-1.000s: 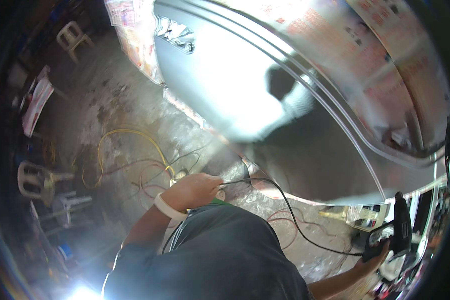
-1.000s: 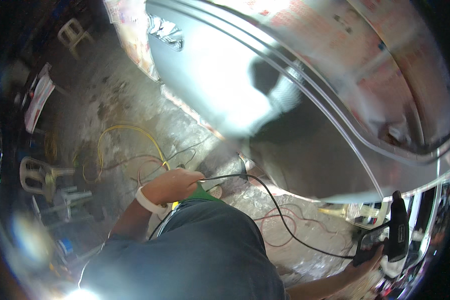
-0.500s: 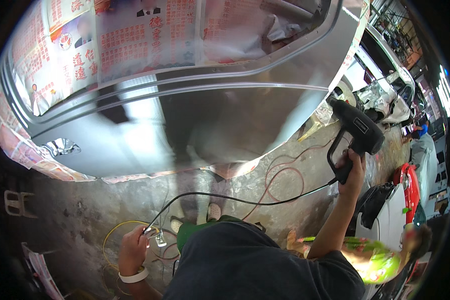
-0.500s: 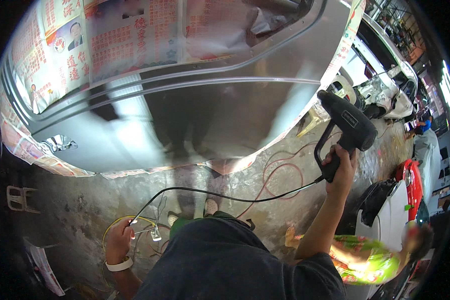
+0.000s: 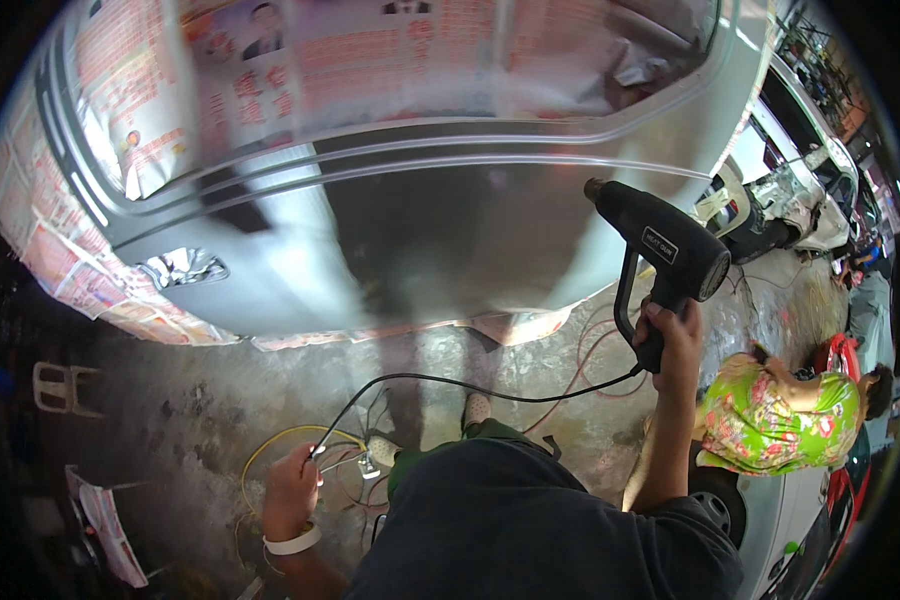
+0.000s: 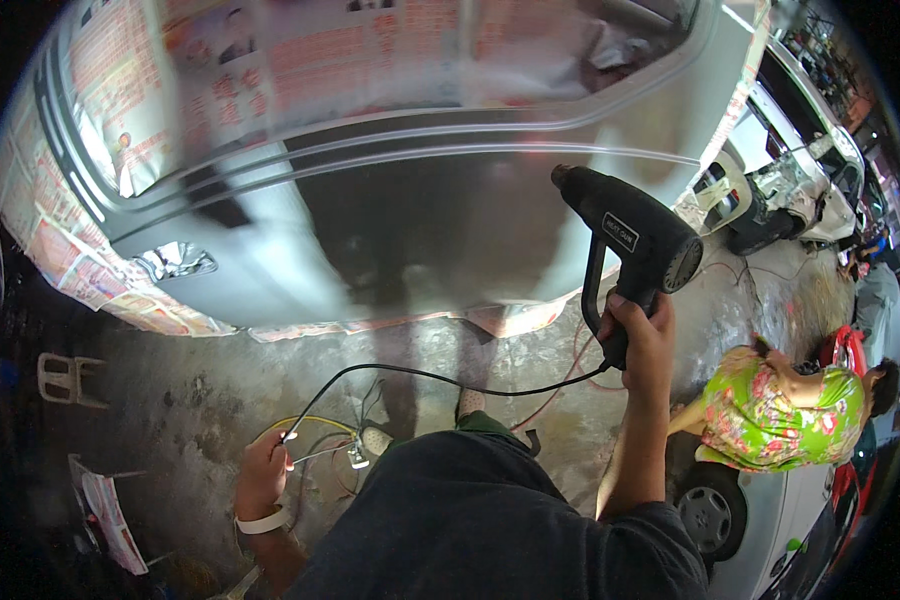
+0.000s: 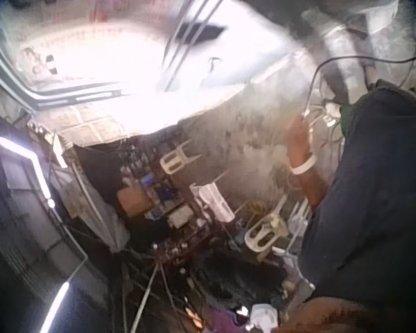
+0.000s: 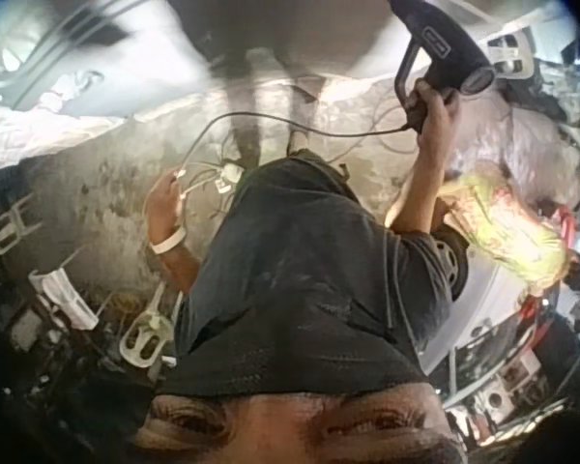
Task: The person uses a heat gun to dry a silver car hood covered with newspaper. The person moves the heat gun across the surface of the hood, focusing on different areas to ensure even drying.
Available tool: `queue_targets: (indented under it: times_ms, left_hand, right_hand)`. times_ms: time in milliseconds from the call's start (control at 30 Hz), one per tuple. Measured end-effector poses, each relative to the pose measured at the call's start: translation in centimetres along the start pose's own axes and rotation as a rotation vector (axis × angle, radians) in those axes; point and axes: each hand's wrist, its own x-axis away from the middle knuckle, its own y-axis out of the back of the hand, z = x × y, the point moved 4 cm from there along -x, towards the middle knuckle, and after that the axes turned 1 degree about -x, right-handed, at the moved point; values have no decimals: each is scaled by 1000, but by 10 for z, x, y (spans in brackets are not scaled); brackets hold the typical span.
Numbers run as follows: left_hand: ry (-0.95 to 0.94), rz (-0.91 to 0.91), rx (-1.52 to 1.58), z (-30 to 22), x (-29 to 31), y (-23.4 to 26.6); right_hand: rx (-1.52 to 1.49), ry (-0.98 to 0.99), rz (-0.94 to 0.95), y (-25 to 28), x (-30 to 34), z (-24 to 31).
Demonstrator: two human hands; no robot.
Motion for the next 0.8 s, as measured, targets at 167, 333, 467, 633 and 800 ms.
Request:
queue_targets:
  times_ms: [167, 333, 467, 633, 800]
  left_hand:
    - [-20, -7, -40, 51, 16, 46]
    - [8, -48, 27, 113, 37, 90]
    - [-18, -75, 8, 163, 49, 126]
    - [-99, -139, -38, 218, 62, 151]
    - [-60, -193, -11, 260, 73, 167]
  right_hand:
    - [74, -2, 108, -91, 42, -5]
    - [89, 26, 200, -190, 94, -8]
    - [113, 53, 304, -269, 132, -13]
    - [92, 78, 426, -360, 169, -33]
    - [28, 80, 638, -452, 196, -60]
